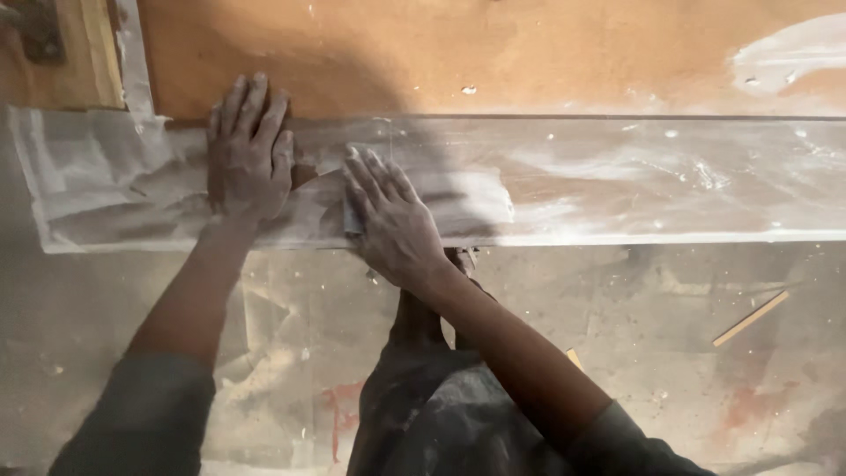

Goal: The person sands the surfaces and edges of a wooden structure, likely a door or large panel, using a sanding block. They apply firm pressure and move the block in repeated strokes across sections treated with white filler, then work on the corner joints and hinges.

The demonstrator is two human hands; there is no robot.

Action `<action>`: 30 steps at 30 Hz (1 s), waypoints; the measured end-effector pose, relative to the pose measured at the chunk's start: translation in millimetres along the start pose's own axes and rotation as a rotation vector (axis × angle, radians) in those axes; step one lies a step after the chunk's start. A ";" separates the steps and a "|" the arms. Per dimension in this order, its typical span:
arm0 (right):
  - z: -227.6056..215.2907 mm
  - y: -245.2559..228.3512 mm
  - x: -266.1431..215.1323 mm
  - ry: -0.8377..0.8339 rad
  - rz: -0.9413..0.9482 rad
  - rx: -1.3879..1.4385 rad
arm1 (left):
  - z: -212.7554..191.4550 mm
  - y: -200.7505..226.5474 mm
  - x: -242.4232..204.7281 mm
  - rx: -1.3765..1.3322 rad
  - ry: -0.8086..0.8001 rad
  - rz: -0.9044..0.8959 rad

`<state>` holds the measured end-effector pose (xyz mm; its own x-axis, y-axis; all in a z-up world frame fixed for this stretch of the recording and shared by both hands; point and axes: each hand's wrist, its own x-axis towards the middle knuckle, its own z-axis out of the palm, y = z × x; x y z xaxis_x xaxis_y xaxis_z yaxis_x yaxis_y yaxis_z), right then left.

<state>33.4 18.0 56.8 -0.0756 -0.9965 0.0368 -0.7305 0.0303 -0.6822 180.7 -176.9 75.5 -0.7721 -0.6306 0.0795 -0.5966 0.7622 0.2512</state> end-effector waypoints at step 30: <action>43.7 -26.9 -80.3 0.224 0.193 -0.253 | 17.5 -16.9 -7.5 0.040 0.183 0.039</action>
<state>88.8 93.7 40.3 -0.3545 -0.9294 0.1030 -0.8304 0.2623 -0.4915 192.7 -182.5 53.8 -0.7443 -0.6138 0.2633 -0.5782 0.7895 0.2061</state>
